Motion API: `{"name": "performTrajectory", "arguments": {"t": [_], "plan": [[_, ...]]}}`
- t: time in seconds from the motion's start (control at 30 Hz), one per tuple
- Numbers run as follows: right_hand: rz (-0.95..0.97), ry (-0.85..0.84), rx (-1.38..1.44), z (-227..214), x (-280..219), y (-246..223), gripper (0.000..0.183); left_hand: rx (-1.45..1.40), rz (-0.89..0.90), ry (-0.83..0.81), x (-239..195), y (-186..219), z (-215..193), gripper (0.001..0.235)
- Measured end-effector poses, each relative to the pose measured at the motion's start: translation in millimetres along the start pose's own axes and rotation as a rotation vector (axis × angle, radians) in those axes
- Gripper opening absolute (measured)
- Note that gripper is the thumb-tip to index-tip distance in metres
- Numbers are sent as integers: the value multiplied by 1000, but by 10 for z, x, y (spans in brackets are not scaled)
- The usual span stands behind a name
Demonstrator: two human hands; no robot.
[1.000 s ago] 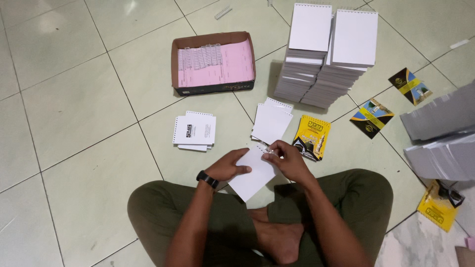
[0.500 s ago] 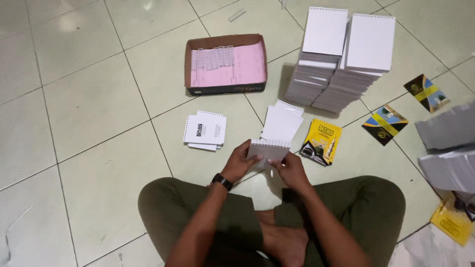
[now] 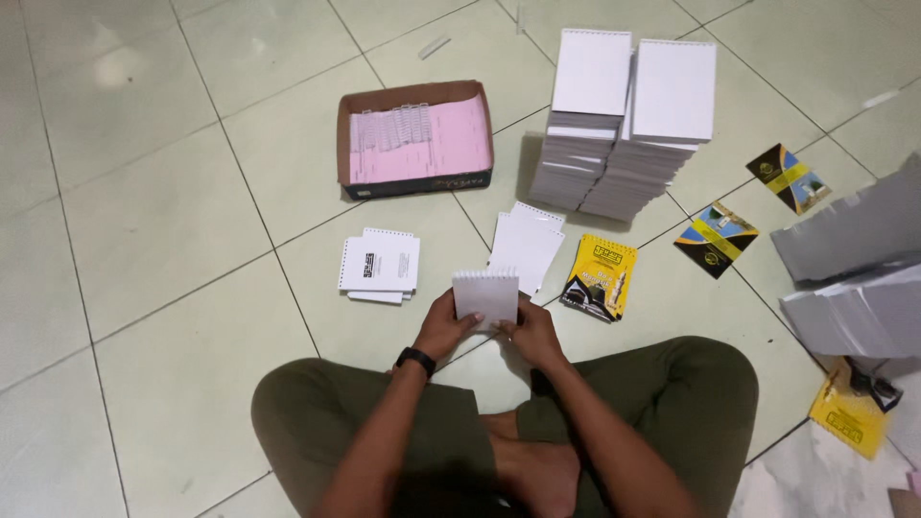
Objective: The person sits on the floor and assembles spiral-bound notebooks by hand. They pick up loose spiral bindings and paper stacks, insert the spirals into the punched holes, and place the finished notebooks into a growing stack. The person also handles yellow covers and white paper stacks during the process.
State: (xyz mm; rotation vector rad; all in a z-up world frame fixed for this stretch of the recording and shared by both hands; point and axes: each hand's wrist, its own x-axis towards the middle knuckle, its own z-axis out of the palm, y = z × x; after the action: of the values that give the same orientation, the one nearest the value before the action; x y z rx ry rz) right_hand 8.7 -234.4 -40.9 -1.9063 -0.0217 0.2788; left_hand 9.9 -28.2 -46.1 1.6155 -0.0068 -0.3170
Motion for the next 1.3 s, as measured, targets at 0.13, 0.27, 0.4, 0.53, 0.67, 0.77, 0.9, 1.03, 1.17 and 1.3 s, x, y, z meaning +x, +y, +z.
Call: {"name": "performTrajectory", "arguments": {"t": [0.13,0.27,0.4,0.53,0.67,0.77,0.9,1.03,1.17,1.3], "plan": [[86,4,180,-188,-59,-202,30,-86,6,45,99,374,94,42],[-86,181,345,-444,-13,-219,42,-168,228,158,509,1245,245,68],[-97,226,435,-628,16,-177,33,-121,410,145,1073,2250,469,79],[39,218,429,-663,-9,-304,32,22,422,216,1989,2642,682,79],[168,175,360,-548,85,-160,25,249,118,283,2558,2739,818,72],[93,158,354,-483,139,69,25,473,62,322,2787,2462,910,103],[152,90,243,-506,172,114,30,361,67,305,2879,2277,1008,96],[137,52,280,-435,215,263,29,389,5,235,2891,2372,981,95],[130,48,253,-465,195,210,28,388,38,181,2762,2407,847,98],[78,26,56,-462,232,404,23,477,116,141,2392,2324,516,94]]}}
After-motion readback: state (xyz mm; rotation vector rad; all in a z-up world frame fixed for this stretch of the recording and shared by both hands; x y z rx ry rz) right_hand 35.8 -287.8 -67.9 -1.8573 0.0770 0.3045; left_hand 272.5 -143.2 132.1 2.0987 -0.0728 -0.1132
